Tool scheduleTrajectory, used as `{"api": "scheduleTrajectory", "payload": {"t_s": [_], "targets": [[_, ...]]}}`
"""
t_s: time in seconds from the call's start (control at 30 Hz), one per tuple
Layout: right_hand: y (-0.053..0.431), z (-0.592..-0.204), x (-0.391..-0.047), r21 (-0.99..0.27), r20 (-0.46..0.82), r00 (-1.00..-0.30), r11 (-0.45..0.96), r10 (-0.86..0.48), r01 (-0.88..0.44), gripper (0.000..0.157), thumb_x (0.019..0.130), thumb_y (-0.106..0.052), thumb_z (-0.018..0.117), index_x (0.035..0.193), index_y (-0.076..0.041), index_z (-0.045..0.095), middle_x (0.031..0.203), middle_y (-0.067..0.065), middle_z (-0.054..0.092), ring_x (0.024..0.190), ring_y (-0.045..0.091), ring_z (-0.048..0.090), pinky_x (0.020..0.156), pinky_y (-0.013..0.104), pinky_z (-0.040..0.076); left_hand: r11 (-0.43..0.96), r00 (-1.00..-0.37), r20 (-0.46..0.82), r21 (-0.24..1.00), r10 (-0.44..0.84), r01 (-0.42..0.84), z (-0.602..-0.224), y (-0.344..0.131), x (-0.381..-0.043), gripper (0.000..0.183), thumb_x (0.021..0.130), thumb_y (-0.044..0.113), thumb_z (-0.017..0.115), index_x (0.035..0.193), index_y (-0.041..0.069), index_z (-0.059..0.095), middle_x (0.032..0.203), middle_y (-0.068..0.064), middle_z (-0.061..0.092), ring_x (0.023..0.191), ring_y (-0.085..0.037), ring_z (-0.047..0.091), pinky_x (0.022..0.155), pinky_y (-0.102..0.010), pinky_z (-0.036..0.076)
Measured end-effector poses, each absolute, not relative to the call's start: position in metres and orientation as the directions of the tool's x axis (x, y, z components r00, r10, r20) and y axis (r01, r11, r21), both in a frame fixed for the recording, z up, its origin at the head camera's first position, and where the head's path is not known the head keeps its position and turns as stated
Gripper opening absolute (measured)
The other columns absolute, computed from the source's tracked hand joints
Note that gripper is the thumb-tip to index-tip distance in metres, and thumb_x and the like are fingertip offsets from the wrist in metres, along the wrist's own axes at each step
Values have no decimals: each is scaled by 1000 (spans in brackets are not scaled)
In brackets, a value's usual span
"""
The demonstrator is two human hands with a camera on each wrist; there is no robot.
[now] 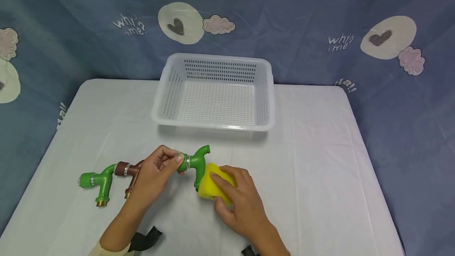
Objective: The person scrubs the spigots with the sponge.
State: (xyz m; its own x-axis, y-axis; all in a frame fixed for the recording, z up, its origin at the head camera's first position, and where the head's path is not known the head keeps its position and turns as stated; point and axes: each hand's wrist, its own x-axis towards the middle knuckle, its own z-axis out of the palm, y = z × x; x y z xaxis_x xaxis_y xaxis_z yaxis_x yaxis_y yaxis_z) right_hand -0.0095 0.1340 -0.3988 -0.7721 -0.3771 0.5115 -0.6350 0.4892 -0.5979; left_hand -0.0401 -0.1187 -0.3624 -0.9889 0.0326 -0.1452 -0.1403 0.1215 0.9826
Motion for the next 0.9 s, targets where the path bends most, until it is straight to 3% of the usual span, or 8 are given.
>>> {"api": "scheduleTrajectory", "payload": {"t_s": [0.17, 0.37, 0.5, 0.7, 0.9], "targets": [[143, -397, -10, -591, 518, -764, 485, -385, -645, 55, 81, -12, 70, 136, -15, 69, 138, 8, 60, 118, 26, 56, 98, 31, 47, 102, -987, -152, 984, 47, -147, -363, -121, -41, 25, 104, 21, 68, 118, 2, 60, 99, -13, 73, 88, -30, 72, 82, -34, 57], [141, -386, -17, -602, 595, -736, 427, -323, -674, 47, 92, -20, 68, 138, -9, 67, 138, 14, 59, 120, 33, 53, 102, 29, 44, 81, -979, -193, 979, 62, -187, -363, -119, -41, 29, 103, 22, 71, 120, 2, 58, 97, -12, 76, 92, -26, 73, 89, -33, 55], [135, -388, -17, -620, 579, -751, 425, -318, -659, 52, 87, -14, 68, 139, -10, 66, 139, 13, 58, 121, 31, 53, 100, 30, 45, 65, -977, -193, 980, 87, -188, -363, -115, -40, 29, 103, 21, 71, 119, 1, 58, 98, -13, 76, 91, -26, 74, 92, -37, 56], [131, -400, -9, -643, 522, -785, 451, -333, -619, 59, 80, -9, 71, 138, -13, 67, 137, 8, 59, 117, 25, 55, 94, 30, 49, 75, -985, -160, 985, 66, -155, -365, -116, -39, 27, 102, 21, 72, 115, 3, 58, 91, -13, 76, 90, -31, 75, 86, -34, 56], [136, -400, -7, -617, 527, -767, 456, -366, -641, 56, 80, -14, 71, 137, -15, 69, 134, 6, 62, 112, 22, 57, 94, 30, 48, 99, -987, -159, 983, 35, -154, -363, -117, -40, 30, 99, 24, 76, 109, 3, 59, 86, -13, 76, 85, -29, 76, 79, -28, 55]]}}
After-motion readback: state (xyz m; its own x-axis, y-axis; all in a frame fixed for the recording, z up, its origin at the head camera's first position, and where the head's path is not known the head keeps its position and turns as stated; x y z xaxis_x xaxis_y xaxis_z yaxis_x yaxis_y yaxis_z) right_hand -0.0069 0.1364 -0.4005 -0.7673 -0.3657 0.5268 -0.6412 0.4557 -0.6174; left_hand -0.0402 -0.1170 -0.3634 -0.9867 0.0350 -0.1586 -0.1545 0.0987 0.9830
